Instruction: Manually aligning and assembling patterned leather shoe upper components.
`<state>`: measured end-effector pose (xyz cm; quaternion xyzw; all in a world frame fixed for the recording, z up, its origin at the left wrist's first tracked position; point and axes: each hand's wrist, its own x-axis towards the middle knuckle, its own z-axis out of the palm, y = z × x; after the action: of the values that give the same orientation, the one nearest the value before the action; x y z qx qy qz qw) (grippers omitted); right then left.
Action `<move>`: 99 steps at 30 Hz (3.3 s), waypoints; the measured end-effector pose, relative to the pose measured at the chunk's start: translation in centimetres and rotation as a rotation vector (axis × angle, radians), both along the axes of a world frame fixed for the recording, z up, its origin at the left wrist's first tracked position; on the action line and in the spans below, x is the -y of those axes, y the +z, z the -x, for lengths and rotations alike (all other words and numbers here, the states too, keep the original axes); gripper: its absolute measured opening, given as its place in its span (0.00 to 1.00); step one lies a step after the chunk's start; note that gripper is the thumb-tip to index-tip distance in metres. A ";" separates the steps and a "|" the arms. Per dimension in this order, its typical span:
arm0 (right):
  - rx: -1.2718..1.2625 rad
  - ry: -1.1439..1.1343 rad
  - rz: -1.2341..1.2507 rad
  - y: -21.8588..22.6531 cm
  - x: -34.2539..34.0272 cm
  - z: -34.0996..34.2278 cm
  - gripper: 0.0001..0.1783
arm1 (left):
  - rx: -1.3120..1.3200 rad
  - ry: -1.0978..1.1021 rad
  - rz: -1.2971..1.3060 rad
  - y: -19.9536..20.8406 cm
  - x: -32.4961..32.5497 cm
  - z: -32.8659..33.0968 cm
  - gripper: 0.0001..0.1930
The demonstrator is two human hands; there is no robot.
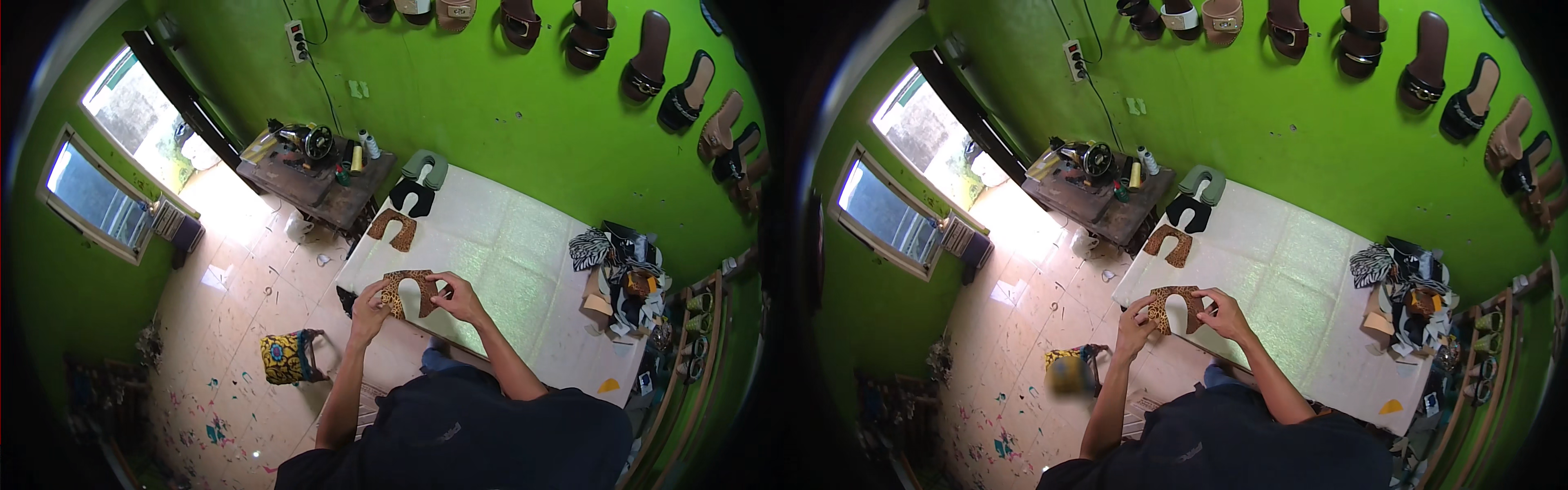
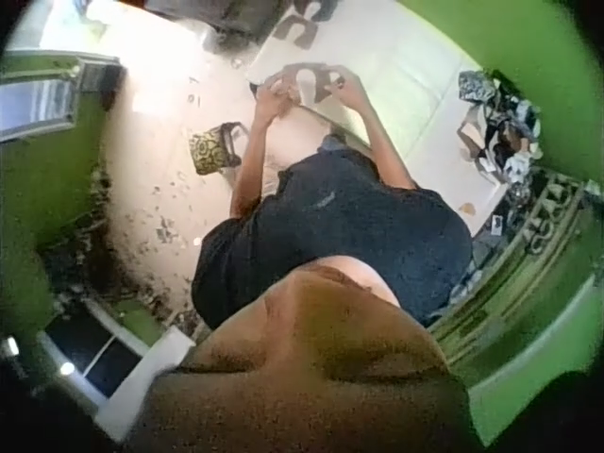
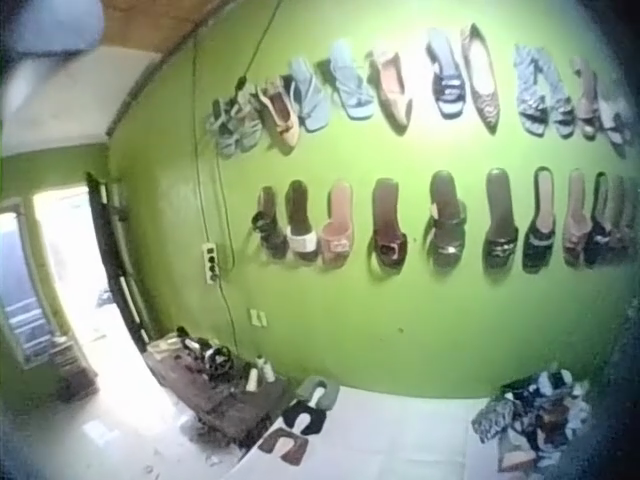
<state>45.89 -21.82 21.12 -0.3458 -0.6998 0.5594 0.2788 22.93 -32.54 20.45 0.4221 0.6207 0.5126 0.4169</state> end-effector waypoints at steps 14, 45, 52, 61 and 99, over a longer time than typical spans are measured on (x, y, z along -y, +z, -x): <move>0.007 -0.085 0.023 0.3 -10.2 7.7 0.26 | -0.066 -0.087 0.033 0.8 -12.2 8.4 0.28; 0.306 -0.631 0.061 -5.5 -7.8 23.2 0.30 | -0.011 -0.707 0.136 -7.4 -24.4 25.3 0.29; 0.327 -0.716 -0.037 -11.4 -10.4 22.2 0.30 | -0.107 -0.826 0.150 -11.3 -27.3 24.2 0.30; 0.290 -0.750 0.083 -13.9 -14.6 21.5 0.33 | -0.225 -0.789 0.137 -14.2 -32.6 22.8 0.30; 1.006 -0.466 -0.402 -15.8 -16.6 23.1 0.41 | -1.284 -1.059 0.023 -13.1 -32.3 20.7 0.34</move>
<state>22.82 -5.25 5.34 -0.6536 -0.7440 0.1072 0.0884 2.19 -0.21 7.39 0.8643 0.4624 -0.0979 0.1720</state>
